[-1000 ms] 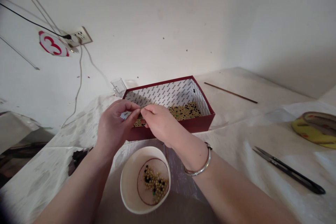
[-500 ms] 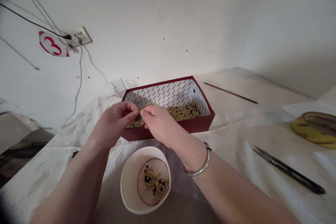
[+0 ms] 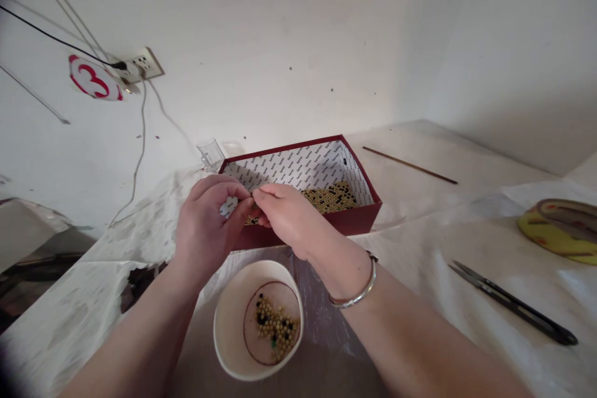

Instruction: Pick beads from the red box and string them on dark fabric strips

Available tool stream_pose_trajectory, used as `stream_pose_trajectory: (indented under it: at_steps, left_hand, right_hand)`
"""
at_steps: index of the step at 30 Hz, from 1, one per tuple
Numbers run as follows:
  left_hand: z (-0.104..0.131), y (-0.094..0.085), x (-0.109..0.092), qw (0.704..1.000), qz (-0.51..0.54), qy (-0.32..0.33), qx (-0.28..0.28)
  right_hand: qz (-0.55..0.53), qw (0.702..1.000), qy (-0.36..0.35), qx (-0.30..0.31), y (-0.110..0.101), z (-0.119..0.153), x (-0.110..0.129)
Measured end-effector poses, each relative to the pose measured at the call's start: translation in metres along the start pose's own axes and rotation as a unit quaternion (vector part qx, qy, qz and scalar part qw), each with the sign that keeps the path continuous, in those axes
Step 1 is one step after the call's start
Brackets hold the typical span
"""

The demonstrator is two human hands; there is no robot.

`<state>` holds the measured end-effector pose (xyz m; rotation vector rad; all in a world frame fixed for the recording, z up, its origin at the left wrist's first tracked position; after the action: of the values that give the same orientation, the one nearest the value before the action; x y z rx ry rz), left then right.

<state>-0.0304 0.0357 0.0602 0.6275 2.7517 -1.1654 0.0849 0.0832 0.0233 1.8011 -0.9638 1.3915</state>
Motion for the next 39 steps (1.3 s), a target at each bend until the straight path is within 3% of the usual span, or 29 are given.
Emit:
stream_pose_trajectory:
  at_steps: [6, 12, 18, 23, 28, 34, 39]
  left_hand:
    - [-0.0007, -0.0022, 0.0075, 0.999, -0.037, -0.033, -0.02]
    - [0.001, 0.0001, 0.0005, 0.997, -0.055, 0.046, -0.032]
    - [-0.0008, -0.0026, 0.0057, 0.997, -0.059, -0.002, -0.045]
    - [0.001, 0.0004, -0.0013, 0.998, -0.045, 0.052, -0.016]
    - [-0.0007, -0.0016, 0.0056, 0.997, -0.062, -0.003, -0.042]
    - [0.0003, 0.0003, 0.0018, 0.997, -0.054, 0.045, -0.026]
    - [-0.0011, -0.0017, 0.0078, 0.997, -0.064, -0.009, -0.049]
  right_hand:
    - [0.0, 1.0, 0.02, -0.003, 0.0, 0.0011, 0.0009]
    - [-0.006, 1.0, 0.01, -0.009, 0.0003, 0.0012, 0.0027]
    - [-0.003, 1.0, 0.022, -0.006, 0.0005, 0.0014, 0.0019]
    - [0.006, 1.0, 0.008, -0.011, 0.0001, 0.0003, 0.0021]
    - [-0.004, 1.0, 0.026, -0.008, 0.0006, 0.0002, 0.0022]
    - [0.01, 1.0, 0.011, -0.014, -0.0006, 0.0008, 0.0038]
    - [0.005, 1.0, 0.027, -0.012, -0.0001, 0.0016, 0.0022]
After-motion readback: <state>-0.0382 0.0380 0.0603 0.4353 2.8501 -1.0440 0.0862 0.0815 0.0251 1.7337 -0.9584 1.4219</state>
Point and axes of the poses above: each hand's wrist, its own z-axis away from the middle knuckle, its own y-axis out of the palm, x = y × z, the point moved 3 cm from there along -z, towards the middle knuckle, and after that the axes turned 4 degrees about -y, right-handed, at the moved point
